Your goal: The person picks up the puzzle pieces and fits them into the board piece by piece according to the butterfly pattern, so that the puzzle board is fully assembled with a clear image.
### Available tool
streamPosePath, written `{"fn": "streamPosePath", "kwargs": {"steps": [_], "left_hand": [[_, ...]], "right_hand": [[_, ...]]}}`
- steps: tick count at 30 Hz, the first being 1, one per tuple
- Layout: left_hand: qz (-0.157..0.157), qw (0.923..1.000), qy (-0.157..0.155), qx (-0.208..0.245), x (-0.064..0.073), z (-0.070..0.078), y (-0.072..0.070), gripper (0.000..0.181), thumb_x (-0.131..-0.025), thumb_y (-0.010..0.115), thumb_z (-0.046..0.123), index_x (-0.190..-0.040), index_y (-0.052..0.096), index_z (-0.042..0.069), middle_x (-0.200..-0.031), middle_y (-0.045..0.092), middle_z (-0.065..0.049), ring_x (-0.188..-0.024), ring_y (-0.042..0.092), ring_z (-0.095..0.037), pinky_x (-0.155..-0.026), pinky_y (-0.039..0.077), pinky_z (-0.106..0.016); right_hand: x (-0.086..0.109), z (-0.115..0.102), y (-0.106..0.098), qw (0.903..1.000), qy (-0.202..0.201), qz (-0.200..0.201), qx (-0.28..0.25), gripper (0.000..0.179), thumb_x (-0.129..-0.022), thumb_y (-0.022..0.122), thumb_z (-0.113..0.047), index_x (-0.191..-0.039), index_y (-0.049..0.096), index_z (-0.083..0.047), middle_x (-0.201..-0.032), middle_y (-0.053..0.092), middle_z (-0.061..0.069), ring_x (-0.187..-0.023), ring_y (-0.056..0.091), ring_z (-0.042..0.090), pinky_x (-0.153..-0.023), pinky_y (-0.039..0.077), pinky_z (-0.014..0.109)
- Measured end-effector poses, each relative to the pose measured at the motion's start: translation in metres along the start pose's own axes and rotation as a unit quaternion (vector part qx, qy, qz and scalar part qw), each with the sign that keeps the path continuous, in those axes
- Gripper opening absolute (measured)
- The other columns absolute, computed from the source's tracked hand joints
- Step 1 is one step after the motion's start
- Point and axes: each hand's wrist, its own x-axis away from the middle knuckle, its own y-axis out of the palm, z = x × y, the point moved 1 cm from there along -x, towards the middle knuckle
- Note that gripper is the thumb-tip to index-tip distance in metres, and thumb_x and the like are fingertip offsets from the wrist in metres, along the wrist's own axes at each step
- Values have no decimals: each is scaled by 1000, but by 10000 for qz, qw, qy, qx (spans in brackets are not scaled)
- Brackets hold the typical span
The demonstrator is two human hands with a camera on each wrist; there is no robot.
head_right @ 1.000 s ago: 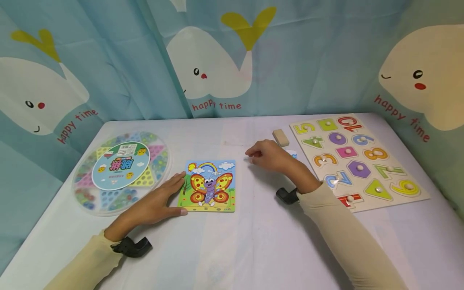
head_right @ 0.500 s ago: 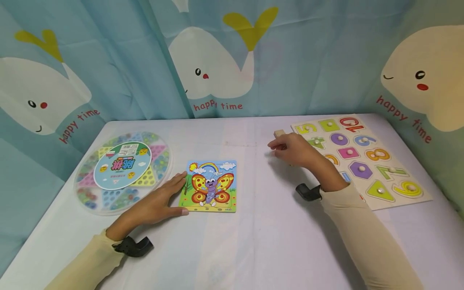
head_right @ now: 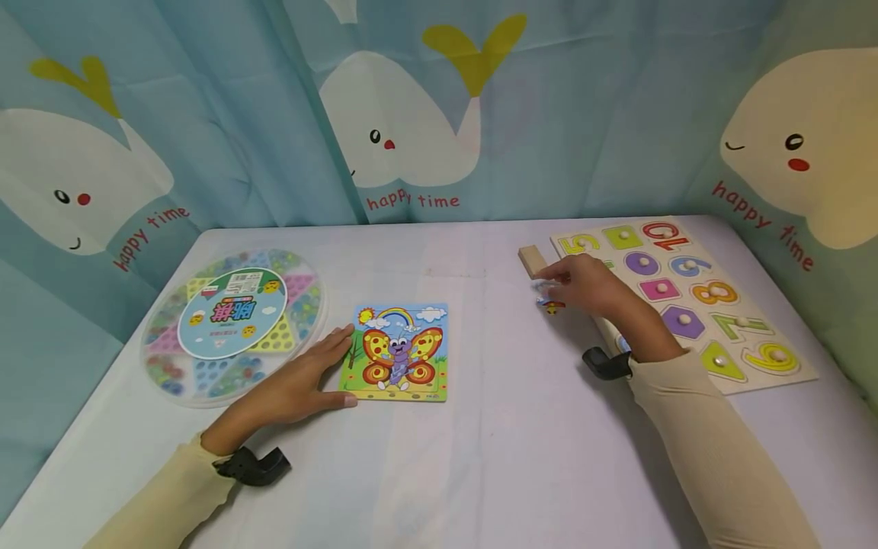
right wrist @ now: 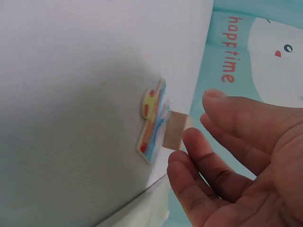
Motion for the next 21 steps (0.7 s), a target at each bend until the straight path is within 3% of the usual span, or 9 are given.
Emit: {"fn": "streamPosePath", "kwargs": {"steps": [3,9,15,21], "left_hand": [[5,10000,3,21,0,0,0,97,-84,76,40,-154,21,2,-161,12,-10,-147,8,-29,-115,16,-49],[12,10000,-5,12,-1,0,1,97,-83,76,40,-154,22,2,-161,12,-9,-147,8,-28,-115,16,-49],[9,10000,-21,-6,-1,-1,1,97,-83,77,40,-154,22,3,-161,12,-9,-147,8,-28,-115,16,-48],[21,10000,-45,5,0,0,0,97,-83,76,40,-154,21,3,-161,13,-8,-147,9,-28,-115,16,-49]], "right_hand": [[-1,2,2,9999,109,-86,48,34,-93,62,-7,-123,62,8,-119,58,28,-96,46,34,-72,44,36],[-6,7,8,9998,113,-125,86,39,-88,68,-5,-124,61,10,-94,57,15,-84,43,28,-61,35,33],[-10,8,14,9996,91,-61,275,46,-84,72,-6,-126,60,10,-105,62,22,-85,44,29,-66,37,36],[-12,5,16,9989,254,-30,403,45,-83,73,-6,-124,61,11,-90,58,16,-83,45,29,-63,37,36]]}}
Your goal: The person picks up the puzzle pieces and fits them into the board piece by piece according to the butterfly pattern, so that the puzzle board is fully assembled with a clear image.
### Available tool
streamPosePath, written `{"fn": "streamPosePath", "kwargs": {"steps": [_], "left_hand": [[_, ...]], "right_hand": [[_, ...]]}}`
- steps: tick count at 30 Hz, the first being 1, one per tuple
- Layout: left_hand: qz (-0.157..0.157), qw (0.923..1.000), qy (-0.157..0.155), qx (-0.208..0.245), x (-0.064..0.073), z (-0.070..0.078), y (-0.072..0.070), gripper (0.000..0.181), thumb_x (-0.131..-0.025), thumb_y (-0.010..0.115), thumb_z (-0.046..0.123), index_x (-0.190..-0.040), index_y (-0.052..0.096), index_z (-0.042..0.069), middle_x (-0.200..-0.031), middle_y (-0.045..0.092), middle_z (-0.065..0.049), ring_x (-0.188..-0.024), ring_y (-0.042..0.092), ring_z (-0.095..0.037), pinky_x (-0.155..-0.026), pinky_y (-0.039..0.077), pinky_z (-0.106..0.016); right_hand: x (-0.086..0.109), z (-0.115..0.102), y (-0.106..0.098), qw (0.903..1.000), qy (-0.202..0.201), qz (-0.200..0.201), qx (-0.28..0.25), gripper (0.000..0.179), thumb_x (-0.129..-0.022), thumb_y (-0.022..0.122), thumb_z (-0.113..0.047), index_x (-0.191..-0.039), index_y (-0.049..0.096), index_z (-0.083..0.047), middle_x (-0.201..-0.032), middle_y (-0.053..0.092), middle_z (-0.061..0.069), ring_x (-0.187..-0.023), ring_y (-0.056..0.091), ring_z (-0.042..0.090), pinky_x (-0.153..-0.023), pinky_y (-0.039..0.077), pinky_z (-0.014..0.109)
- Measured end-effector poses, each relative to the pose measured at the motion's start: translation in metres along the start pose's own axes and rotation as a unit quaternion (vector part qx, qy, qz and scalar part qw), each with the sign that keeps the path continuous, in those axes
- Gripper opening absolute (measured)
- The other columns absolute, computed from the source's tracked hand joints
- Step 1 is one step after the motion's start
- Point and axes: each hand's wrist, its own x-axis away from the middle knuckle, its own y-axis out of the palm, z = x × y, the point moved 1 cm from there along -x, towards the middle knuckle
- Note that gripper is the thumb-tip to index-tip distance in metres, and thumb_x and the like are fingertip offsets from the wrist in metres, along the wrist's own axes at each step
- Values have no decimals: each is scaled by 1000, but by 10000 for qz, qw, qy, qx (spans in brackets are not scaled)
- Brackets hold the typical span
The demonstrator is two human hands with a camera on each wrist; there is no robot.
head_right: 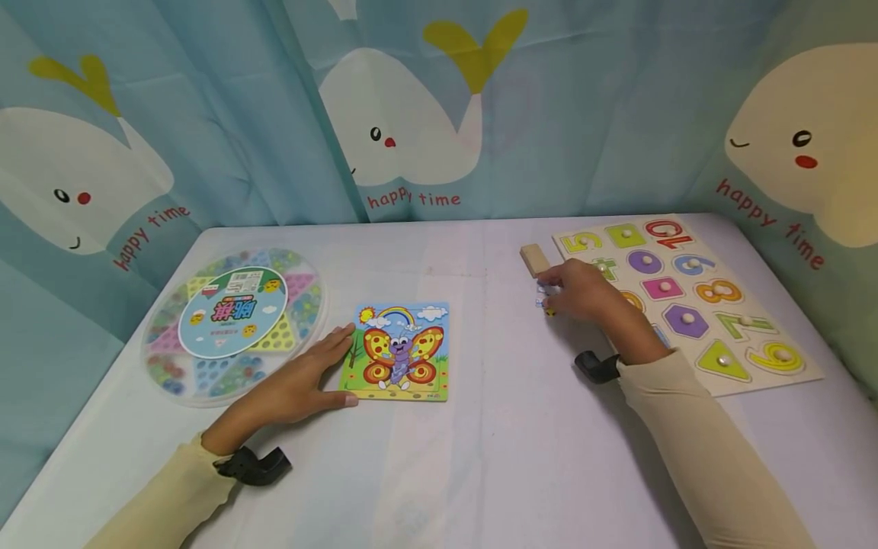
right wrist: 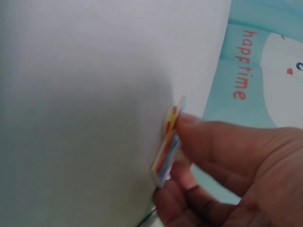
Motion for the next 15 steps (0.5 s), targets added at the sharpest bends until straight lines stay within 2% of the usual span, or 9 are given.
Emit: {"fn": "streamPosePath", "kwargs": {"steps": [6,11,15], "left_hand": [[9,10000,-40,-11,0,-1,0,98,-83,76,41,-154,21,4,-161,13,-7,-147,9,-27,-115,17,-49],[1,10000,7,-11,0,-1,0,97,-84,76,42,-154,21,3,-161,12,-7,-147,9,-27,-115,17,-49],[-10,10000,6,-10,0,-1,1,97,-84,76,42,-154,21,4,-162,12,-6,-147,8,-27,-115,17,-49]], "right_hand": [[1,-8,-1,9991,378,-162,86,42,-85,72,-7,-120,61,13,-106,62,26,-90,51,35,-72,45,42],[3,-10,-2,9976,645,-230,38,38,-85,72,-8,-116,62,11,-103,59,25,-90,50,36,-74,44,44],[6,-9,-3,9974,697,-172,-26,37,-85,72,-9,-113,62,12,-99,58,23,-88,50,36,-72,43,43]]}}
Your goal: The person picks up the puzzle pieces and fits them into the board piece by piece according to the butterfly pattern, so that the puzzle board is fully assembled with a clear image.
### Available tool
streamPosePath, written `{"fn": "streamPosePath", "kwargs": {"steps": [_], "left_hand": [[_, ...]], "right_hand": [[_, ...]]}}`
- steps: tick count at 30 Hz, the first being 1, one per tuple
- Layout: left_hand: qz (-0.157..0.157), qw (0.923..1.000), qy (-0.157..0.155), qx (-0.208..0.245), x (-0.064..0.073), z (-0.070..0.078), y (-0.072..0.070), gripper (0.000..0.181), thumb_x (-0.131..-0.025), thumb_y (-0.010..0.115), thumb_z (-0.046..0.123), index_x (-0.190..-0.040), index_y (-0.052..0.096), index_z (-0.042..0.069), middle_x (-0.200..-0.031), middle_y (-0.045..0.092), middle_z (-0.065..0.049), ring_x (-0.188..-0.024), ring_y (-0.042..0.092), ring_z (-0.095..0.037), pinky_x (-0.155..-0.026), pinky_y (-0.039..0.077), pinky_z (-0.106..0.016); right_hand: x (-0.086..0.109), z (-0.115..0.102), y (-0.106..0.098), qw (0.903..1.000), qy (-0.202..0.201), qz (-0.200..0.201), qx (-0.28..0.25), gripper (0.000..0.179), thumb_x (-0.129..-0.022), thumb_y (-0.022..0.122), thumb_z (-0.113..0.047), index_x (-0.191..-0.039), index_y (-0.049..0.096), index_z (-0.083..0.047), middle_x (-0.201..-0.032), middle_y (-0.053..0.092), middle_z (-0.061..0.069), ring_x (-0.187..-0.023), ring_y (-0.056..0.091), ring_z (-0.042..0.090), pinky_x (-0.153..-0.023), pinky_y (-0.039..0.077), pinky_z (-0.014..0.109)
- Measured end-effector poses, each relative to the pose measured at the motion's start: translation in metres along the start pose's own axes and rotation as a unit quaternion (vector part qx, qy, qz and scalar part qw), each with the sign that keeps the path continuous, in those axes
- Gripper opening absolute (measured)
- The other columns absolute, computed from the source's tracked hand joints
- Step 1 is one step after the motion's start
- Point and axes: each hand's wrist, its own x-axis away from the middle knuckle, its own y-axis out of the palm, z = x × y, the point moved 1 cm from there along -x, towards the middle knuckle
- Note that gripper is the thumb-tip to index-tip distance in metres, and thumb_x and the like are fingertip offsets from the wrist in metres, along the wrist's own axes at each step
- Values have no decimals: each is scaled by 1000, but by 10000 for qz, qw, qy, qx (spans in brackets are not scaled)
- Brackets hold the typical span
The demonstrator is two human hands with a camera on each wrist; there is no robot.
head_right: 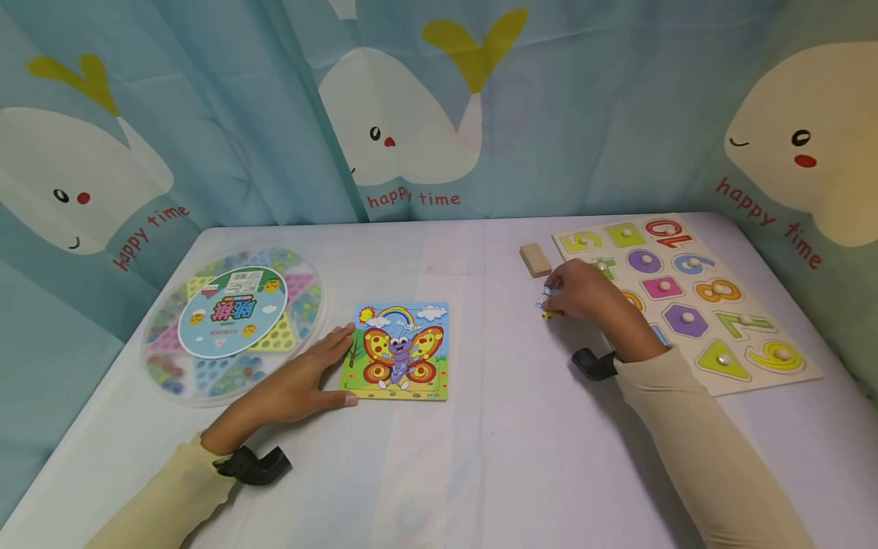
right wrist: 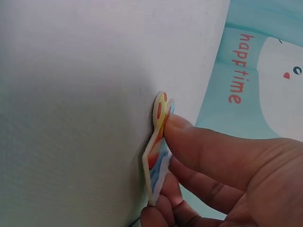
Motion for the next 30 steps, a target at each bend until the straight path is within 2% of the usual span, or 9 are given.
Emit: {"fn": "streamPosePath", "kwargs": {"steps": [9,14,19,27,30], "left_hand": [[0,10000,28,13,0,-1,0,98,-83,76,43,-154,21,4,-162,12,-7,-147,8,-27,-115,16,-49],[1,10000,37,-16,0,-1,-1,97,-84,75,42,-154,21,3,-162,12,-7,-147,8,-27,-115,16,-48],[32,10000,21,-72,1,0,-2,97,-84,76,42,-154,22,3,-161,13,-8,-147,9,-28,-115,17,-48],[31,10000,42,-43,1,-1,-1,97,-83,76,42,-154,22,3,-161,13,-7,-147,9,-28,-115,17,-48],[30,10000,85,-31,0,-1,-1,97,-84,75,43,-154,22,3,-161,13,-7,-147,9,-27,-115,17,-48]], "right_hand": [[0,5,1,9986,-490,49,-184,14,-89,63,1,-99,67,9,-90,63,16,-80,53,28,-66,45,36],[2,6,2,9990,-416,-40,-178,29,-86,72,-10,-107,65,9,-95,62,17,-83,53,29,-65,45,34],[5,0,5,9991,-381,-159,8,42,-80,77,-10,-114,63,11,-97,58,20,-87,49,32,-69,43,37],[10,-4,7,9994,-290,-167,67,39,-83,74,-10,-112,59,12,-100,58,23,-90,50,35,-74,45,43],[13,-6,5,9996,-256,-67,2,31,-86,70,-7,-110,58,10,-101,57,23,-90,50,35,-74,45,43]]}}
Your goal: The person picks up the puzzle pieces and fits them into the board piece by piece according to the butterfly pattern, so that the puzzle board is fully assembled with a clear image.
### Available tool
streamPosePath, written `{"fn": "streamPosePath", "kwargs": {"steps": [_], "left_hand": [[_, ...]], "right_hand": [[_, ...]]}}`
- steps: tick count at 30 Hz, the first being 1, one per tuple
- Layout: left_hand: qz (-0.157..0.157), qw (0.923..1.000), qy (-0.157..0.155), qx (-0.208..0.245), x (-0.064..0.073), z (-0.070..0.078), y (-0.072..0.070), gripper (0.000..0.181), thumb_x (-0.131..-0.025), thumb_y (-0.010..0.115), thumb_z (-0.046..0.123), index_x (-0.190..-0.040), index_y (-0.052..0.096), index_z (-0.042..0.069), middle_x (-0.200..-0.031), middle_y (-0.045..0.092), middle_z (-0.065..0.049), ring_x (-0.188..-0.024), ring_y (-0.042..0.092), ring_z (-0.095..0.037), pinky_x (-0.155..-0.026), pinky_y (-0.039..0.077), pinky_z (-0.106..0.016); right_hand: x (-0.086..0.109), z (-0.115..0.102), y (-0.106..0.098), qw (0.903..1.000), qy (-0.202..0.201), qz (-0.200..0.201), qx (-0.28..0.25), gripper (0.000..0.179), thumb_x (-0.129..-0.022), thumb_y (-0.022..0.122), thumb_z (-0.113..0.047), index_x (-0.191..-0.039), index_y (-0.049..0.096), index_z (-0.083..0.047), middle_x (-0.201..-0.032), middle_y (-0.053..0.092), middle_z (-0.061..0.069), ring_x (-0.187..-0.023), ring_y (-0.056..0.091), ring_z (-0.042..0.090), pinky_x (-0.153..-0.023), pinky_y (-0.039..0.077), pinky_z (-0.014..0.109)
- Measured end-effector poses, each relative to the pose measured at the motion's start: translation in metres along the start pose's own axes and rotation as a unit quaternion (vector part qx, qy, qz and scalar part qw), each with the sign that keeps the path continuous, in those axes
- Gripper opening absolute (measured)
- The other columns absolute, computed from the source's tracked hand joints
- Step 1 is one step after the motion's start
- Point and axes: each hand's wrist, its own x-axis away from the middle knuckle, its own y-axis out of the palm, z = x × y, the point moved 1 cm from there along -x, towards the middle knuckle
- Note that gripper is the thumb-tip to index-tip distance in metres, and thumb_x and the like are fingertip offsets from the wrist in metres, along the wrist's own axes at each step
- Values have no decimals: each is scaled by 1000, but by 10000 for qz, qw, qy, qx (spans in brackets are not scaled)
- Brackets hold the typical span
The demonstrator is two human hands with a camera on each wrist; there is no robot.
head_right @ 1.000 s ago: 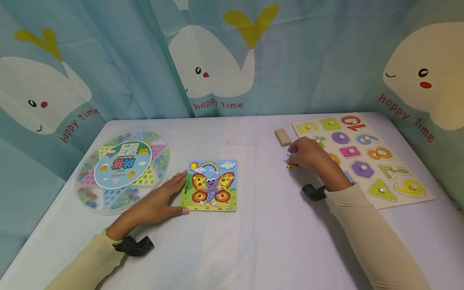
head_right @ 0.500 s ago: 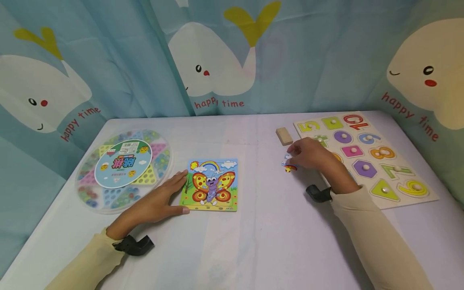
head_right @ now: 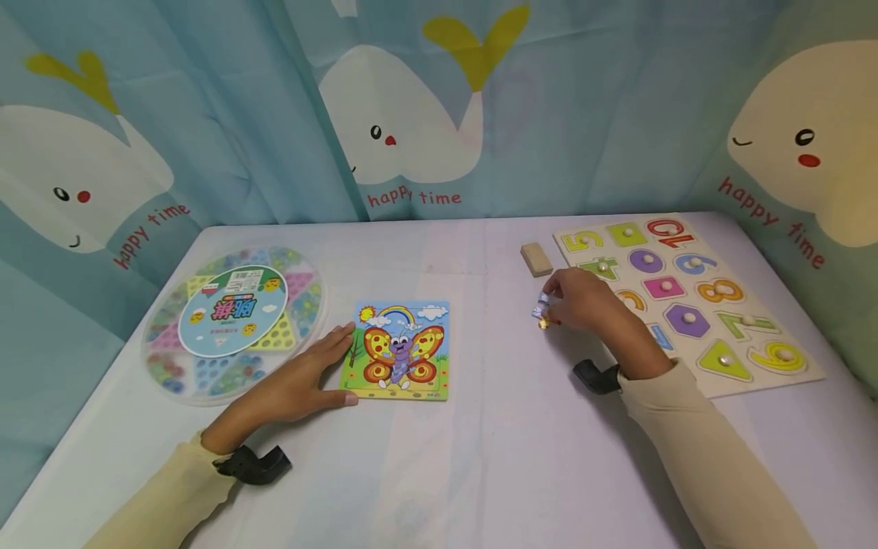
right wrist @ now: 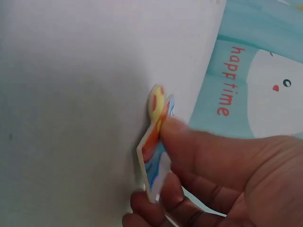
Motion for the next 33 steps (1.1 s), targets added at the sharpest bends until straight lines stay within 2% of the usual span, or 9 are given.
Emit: {"fn": "streamPosePath", "kwargs": {"steps": [6,13,22,33], "left_hand": [[16,10000,41,21,0,0,1,97,-84,75,43,-154,22,2,-161,13,-8,-147,9,-27,-115,17,-48],[5,10000,25,38,-1,1,1,97,-84,75,43,-154,22,3,-161,13,-7,-147,9,-28,-115,17,-48],[13,10000,-28,48,0,0,1,97,-84,76,42,-154,22,3,-161,13,-7,-147,9,-27,-115,17,-48],[9,10000,-51,50,-1,1,1,97,-83,76,42,-154,21,4,-161,13,-7,-147,9,-27,-115,17,-48]], "right_hand": [[2,-4,-4,9992,-232,317,-63,14,-89,60,3,-102,60,9,-94,59,21,-86,51,34,-71,45,42],[5,-1,-6,9985,-207,498,-128,15,-88,62,2,-101,61,9,-93,59,21,-83,51,32,-65,46,37],[6,-4,-9,9948,-688,675,-325,7,-89,61,6,-94,66,8,-85,63,13,-79,54,28,-62,45,31],[3,-11,-5,9923,-800,837,-436,9,-92,62,1,-97,66,6,-91,64,16,-83,55,29,-68,46,35]]}}
